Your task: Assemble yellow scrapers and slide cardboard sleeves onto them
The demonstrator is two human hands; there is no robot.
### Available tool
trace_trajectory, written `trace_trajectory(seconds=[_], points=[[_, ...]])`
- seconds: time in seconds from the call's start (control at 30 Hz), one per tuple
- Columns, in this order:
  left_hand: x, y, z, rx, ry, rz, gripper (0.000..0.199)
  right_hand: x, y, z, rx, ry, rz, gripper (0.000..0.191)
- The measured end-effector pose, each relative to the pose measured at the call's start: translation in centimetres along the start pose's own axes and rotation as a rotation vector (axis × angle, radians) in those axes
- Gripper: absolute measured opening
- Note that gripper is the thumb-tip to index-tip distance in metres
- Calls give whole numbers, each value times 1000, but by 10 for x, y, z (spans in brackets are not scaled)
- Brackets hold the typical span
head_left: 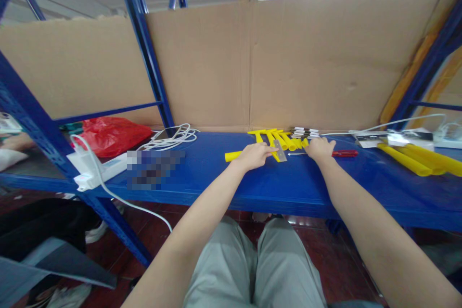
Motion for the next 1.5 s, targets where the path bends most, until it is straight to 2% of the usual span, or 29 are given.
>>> trace_trajectory(seconds=[0.2,0.3,0.47,0.67,0.77,0.87,0.97,1.07,1.2,1.27,1.43,1.5], points=[[0,1,1,0,-12,6,41,2,1,2,-17,8,-34,40],[0,2,2,3,-14,5,41,0,3,0,-65,59,-95,39],[0,1,2,12,-18,7,41,-3,11,2,-256,262,-198,34],[0,1,3,28,-23,16,40,-7,14,10,-607,561,-196,19],[0,2,4,29,-27,24,41,-8,8,14,-760,623,-116,7],[1,3,5,20,-33,33,41,-6,-1,17,-910,626,-116,8],[1,3,5,14,-29,28,41,-3,-10,19,-1038,541,-206,8],[1,3,4,12,-30,27,41,5,-20,21,-1133,382,-316,8],[1,2,2,3,-21,25,40,19,-31,26,-1199,-49,-406,16],[1,1,2,-7,-16,20,40,25,-34,27,-1213,-211,-434,18],[1,1,2,-7,-25,14,40,25,-34,27,-1271,-376,-586,9],[1,0,2,6,-22,17,39,24,-33,29,-1330,-439,-605,10]])
Point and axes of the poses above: each hand's wrist, its own x-axis away from the middle knuckle, its own z-axis out of the back of the hand, y = z × x, the point moved 1 cm from there along -x, towards the middle knuckle, and after that the axes turned 11 degrees about y, right-handed, at the moved point
